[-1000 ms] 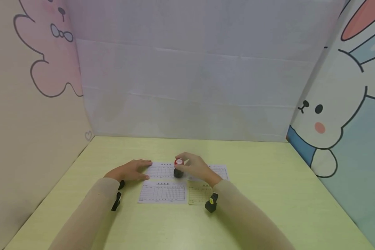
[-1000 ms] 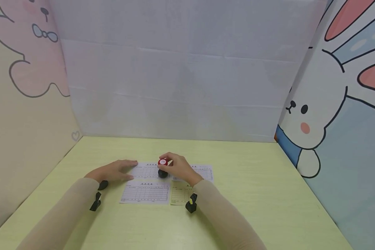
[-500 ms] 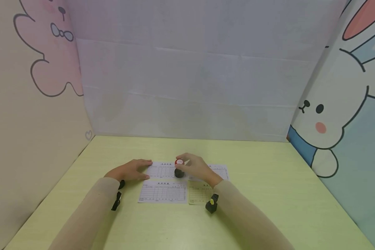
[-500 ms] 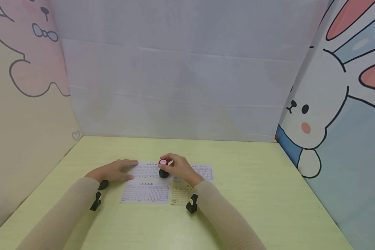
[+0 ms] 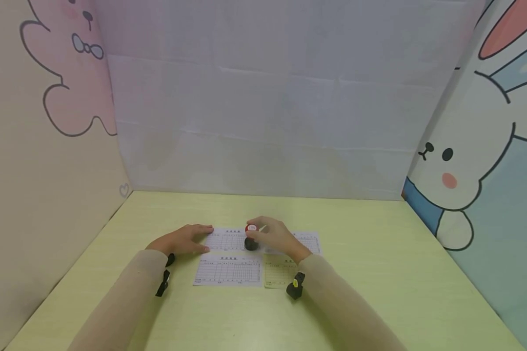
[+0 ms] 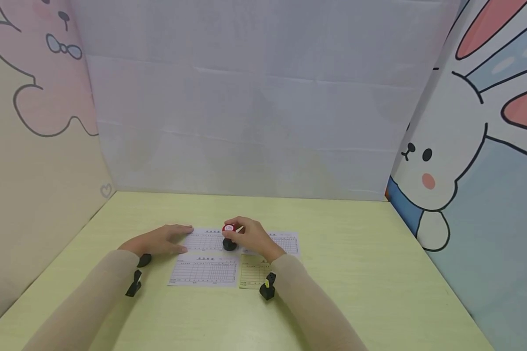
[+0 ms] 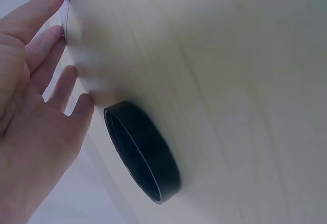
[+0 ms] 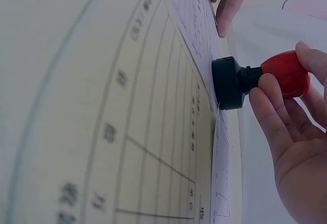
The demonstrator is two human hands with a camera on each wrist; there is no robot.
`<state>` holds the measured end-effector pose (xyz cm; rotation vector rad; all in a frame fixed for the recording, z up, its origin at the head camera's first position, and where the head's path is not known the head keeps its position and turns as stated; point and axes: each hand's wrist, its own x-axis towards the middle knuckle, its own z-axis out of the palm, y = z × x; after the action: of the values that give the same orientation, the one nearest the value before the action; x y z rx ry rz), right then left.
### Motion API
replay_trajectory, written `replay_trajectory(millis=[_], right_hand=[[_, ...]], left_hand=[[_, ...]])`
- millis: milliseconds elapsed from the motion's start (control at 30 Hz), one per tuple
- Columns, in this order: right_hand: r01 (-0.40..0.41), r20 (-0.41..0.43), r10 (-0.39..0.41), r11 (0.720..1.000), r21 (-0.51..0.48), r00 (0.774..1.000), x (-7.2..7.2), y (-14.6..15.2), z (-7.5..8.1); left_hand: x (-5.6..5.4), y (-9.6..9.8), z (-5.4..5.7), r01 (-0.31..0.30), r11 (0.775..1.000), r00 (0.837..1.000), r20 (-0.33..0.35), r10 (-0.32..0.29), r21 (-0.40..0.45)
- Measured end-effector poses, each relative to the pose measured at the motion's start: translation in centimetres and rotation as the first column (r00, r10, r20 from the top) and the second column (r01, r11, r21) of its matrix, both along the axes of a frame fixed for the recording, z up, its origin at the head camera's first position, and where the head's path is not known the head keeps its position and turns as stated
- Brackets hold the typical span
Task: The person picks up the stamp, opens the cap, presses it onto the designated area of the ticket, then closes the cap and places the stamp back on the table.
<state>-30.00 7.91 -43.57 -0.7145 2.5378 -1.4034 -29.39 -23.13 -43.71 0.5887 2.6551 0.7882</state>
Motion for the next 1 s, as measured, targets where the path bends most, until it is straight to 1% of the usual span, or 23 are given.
replay_trajectory(millis=[67,267,533,667,833,1000], right_hand=[[-0.005,-0.003,0.005,1.0,-0.009,1.0,0.05,-0.01,0.02],[-0.004,-0.017,0.005,1.0,0.008,1.0,-0.21,0.01,-0.25],[-0.024,-0.003,0.024,1.0,0.009,1.0,-0.53,0.03,-0.46],[-0.03,-0.004,0.03,0.999,0.01,1.0,-0.44,-0.06,-0.23],[-0.026,-0.011,0.026,0.999,0.036,1.0,-0.24,-0.23,0.17],[-0.015,-0.055,0.021,0.995,0.104,0.998,-0.17,-0.54,0.3]], left_hand=[[0.0,-0.01,-0.05,0.001,1.0,1.0,0.001,-0.001,0.0],[-0.11,0.06,-0.14,0.003,1.0,1.0,-0.001,-0.003,0.001],[-0.11,-0.01,-0.25,0.007,1.0,1.0,-0.004,-0.007,0.002],[-0.02,0.0,-0.15,-0.001,1.0,1.0,-0.002,0.001,-0.003],[0.03,0.03,-0.09,0.002,1.0,1.0,0.0,-0.002,-0.006],[-0.02,0.11,-0.07,0.004,1.0,1.0,-0.005,-0.004,-0.009]])
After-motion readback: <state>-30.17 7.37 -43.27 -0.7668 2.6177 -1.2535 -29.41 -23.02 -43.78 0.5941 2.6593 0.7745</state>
